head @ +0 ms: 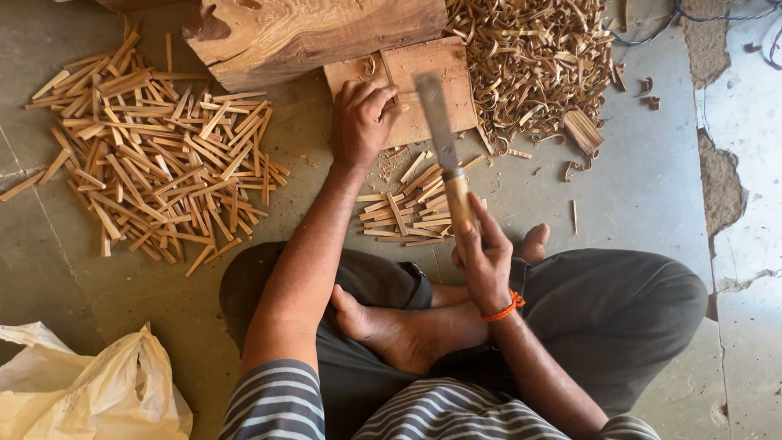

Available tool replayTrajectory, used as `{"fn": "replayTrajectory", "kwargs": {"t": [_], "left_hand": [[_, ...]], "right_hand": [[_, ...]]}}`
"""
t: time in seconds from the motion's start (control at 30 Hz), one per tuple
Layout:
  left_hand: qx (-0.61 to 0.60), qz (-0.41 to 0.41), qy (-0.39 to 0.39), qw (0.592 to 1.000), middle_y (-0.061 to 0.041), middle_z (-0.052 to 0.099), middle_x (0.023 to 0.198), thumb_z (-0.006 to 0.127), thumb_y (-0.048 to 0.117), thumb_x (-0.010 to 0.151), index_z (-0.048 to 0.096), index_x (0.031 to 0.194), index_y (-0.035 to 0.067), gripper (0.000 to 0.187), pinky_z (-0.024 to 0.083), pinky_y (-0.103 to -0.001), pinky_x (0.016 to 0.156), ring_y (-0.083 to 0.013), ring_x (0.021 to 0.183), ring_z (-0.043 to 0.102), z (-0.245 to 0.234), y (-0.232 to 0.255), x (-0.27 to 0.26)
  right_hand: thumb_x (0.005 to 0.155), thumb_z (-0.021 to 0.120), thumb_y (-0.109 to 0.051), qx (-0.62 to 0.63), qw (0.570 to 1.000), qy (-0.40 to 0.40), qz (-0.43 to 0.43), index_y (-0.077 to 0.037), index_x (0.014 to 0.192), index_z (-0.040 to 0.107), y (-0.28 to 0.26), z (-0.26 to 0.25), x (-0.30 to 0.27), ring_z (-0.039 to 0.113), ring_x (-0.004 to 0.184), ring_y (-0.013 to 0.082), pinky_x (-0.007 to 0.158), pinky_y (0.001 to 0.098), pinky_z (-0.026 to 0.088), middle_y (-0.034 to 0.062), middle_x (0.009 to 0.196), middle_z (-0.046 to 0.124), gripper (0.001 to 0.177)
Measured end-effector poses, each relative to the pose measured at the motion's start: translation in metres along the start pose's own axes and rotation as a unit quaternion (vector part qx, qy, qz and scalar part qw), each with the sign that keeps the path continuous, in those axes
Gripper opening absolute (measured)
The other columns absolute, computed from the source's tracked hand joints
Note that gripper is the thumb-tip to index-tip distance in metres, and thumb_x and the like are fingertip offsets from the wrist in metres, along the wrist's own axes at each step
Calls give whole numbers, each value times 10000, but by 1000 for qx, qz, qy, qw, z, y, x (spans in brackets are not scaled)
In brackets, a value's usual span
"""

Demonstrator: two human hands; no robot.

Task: The person sits on the floor and uses a chisel to carve small wooden sticks on a wooden block. They repeatedly pick up sticks, position them, and strike the chisel to shape the wood, creating a pile of finished pieces and wood shavings.

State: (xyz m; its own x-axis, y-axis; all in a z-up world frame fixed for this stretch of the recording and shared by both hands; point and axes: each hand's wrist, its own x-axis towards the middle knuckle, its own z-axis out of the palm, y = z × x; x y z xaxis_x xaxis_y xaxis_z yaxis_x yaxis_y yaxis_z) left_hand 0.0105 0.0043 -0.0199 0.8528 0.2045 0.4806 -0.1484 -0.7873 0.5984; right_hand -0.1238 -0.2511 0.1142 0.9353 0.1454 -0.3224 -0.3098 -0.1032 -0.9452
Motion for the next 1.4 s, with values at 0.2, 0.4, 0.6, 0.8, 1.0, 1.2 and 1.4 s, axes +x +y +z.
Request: {"fn": "replayTrajectory", "kwargs": {"t": [0.2,0.4,0.6,0.8,1.0,1.2,1.4], "left_hand": [[13,38,37,999,-5,689,1114,908,209,801,742,1129,161,370,513,-354,931,-182,1046,603,-5,0,2],[18,19,26,999,53,632,986,927,201,774,761,1116,240,382,492,-340,842,-169,943,569,-14,9,4],[16,35,50,998,62,623,963,924,210,769,768,1115,283,386,492,-327,823,-152,915,559,-7,4,1],[41,42,47,997,86,612,911,907,147,828,780,1045,301,295,494,-303,783,-124,866,536,9,-10,-1],[22,25,44,998,76,608,904,904,159,804,790,1054,242,287,468,-326,784,-142,872,539,-8,7,4],[28,24,41,998,48,636,944,871,125,777,779,1072,221,323,474,-348,793,-181,903,569,-17,20,6],[-106,30,134,985,8,712,1010,791,115,957,712,1061,145,134,548,-337,855,-156,943,635,-22,13,7]], "right_hand": [[997,616,-196,-20,998,-18,56,-80,1542,458,-1,-2,-9,491,566,33,492,193,412,12,910,706,580],[1003,639,-182,-91,995,-15,30,-75,1543,484,-3,-10,-13,521,603,33,524,195,441,19,929,700,571],[1008,628,-188,-67,997,-20,37,-80,1542,479,-4,-10,-10,520,611,21,535,188,446,2,932,704,565],[999,641,-177,-113,992,-17,47,-90,1536,482,-7,1,-7,503,599,22,514,199,439,-6,915,691,567],[1000,618,-157,-122,992,-2,15,-85,1533,513,2,30,25,504,591,19,502,207,445,-12,868,667,549],[1119,592,-137,-101,984,-30,-146,-38,1584,508,20,45,56,525,794,27,676,203,489,9,1009,660,483],[1034,523,-214,97,995,-9,0,-83,1566,416,-12,3,21,510,509,68,411,198,392,64,919,666,558]]}}
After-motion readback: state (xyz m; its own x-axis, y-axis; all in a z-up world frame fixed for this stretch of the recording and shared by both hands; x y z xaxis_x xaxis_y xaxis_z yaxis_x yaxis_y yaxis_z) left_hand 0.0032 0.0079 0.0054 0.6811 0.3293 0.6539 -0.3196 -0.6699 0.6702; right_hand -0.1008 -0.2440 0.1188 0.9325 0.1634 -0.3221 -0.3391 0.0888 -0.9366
